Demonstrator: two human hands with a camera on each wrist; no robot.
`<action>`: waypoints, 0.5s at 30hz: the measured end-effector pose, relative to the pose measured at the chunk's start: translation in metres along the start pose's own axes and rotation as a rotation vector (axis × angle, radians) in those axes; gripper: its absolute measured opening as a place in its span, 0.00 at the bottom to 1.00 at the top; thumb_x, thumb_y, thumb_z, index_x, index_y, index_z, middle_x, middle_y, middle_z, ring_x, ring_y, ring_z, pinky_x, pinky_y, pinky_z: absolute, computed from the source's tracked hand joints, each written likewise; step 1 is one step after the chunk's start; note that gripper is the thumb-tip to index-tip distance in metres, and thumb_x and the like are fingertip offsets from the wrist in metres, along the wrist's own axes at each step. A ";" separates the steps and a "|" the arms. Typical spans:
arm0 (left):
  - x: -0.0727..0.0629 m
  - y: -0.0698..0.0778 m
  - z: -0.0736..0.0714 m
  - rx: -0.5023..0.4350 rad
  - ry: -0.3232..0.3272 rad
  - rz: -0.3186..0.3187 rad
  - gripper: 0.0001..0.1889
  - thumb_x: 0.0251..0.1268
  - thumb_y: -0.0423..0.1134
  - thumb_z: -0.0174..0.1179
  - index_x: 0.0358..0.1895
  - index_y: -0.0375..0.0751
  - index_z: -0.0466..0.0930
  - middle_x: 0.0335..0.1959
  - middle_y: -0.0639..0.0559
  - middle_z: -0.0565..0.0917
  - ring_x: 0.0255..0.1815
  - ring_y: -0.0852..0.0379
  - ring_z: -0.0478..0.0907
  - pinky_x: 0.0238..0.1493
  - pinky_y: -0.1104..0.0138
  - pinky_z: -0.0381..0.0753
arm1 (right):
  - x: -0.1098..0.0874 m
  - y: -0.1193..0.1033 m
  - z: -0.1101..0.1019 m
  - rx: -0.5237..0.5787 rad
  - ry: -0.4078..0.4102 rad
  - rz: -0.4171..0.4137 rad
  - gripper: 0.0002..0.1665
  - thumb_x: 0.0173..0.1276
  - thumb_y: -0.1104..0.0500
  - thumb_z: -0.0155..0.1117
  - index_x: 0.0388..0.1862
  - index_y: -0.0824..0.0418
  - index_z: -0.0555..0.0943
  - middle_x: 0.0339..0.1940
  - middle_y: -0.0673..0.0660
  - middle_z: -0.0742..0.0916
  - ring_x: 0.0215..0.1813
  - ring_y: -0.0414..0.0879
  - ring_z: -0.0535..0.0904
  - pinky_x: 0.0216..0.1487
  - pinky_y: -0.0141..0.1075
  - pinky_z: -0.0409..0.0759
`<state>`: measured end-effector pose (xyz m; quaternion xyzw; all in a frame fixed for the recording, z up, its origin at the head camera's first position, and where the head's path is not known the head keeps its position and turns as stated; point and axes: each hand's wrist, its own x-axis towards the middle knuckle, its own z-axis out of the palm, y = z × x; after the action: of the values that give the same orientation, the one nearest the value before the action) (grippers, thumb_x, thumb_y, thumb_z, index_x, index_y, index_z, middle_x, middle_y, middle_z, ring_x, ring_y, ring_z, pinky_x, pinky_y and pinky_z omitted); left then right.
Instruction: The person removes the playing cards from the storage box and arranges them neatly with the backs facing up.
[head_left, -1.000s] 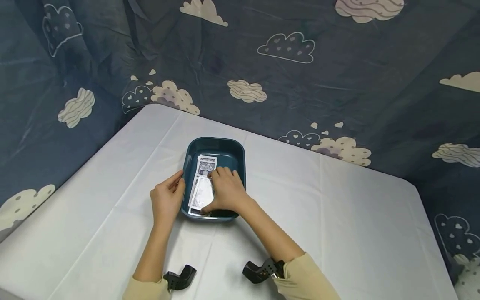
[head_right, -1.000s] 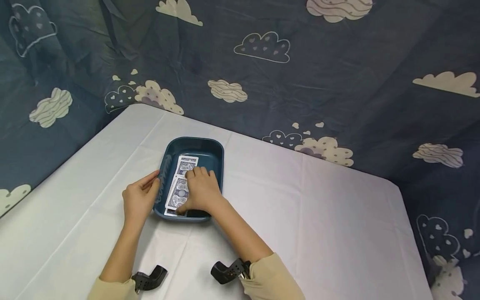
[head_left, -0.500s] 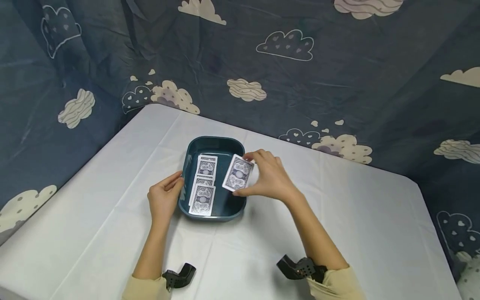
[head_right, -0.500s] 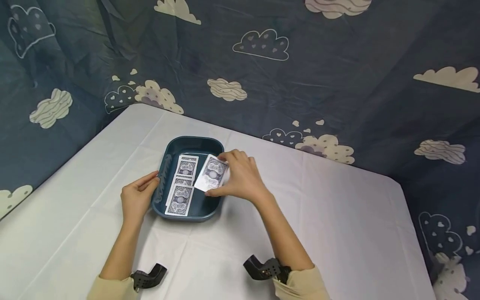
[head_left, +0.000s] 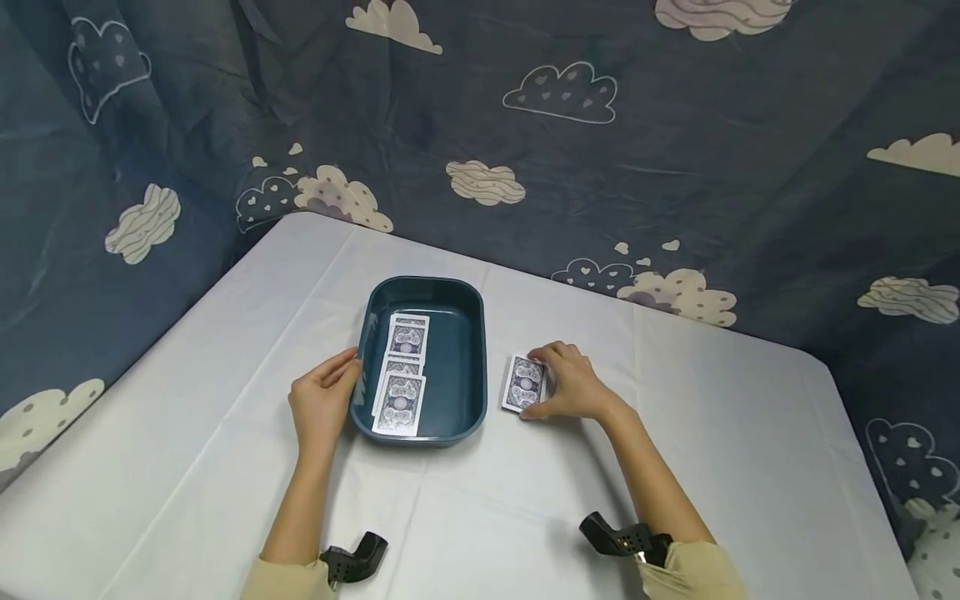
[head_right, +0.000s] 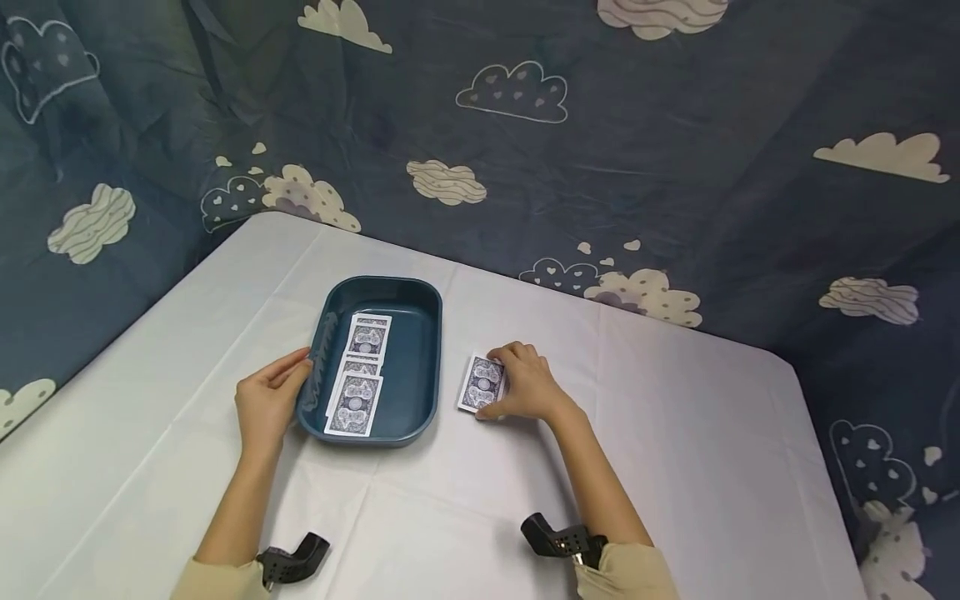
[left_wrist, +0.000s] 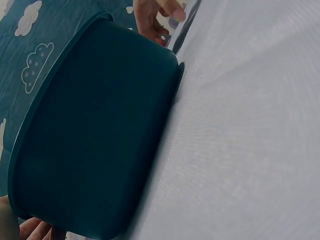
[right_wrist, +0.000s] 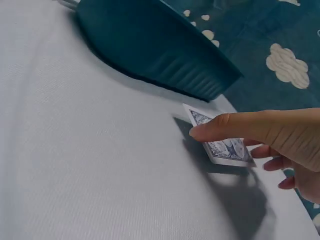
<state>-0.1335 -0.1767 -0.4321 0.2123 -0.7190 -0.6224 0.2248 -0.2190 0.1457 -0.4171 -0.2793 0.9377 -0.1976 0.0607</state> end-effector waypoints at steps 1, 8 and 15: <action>-0.001 -0.001 0.000 0.003 0.005 -0.003 0.12 0.55 0.37 0.63 0.43 0.38 0.84 0.39 0.42 0.85 0.29 0.78 0.79 0.35 0.82 0.77 | 0.002 0.000 0.003 0.006 0.002 -0.005 0.49 0.35 0.44 0.79 0.57 0.62 0.73 0.52 0.60 0.76 0.53 0.54 0.67 0.50 0.47 0.66; -0.003 -0.006 0.000 0.013 0.028 -0.004 0.12 0.55 0.37 0.63 0.43 0.38 0.84 0.38 0.44 0.85 0.30 0.77 0.80 0.34 0.82 0.77 | 0.009 -0.004 0.006 0.025 -0.024 0.054 0.53 0.37 0.41 0.78 0.61 0.62 0.70 0.50 0.62 0.76 0.53 0.56 0.68 0.56 0.51 0.68; -0.001 -0.003 0.002 0.025 0.028 0.006 0.11 0.55 0.37 0.64 0.42 0.40 0.85 0.37 0.45 0.86 0.30 0.77 0.80 0.35 0.82 0.77 | 0.026 -0.044 -0.005 0.125 0.285 0.158 0.39 0.50 0.36 0.68 0.55 0.57 0.75 0.46 0.59 0.80 0.46 0.52 0.74 0.42 0.44 0.75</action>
<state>-0.1334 -0.1752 -0.4353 0.2216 -0.7241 -0.6098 0.2340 -0.2196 0.0992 -0.3951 -0.1694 0.9418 -0.2876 -0.0402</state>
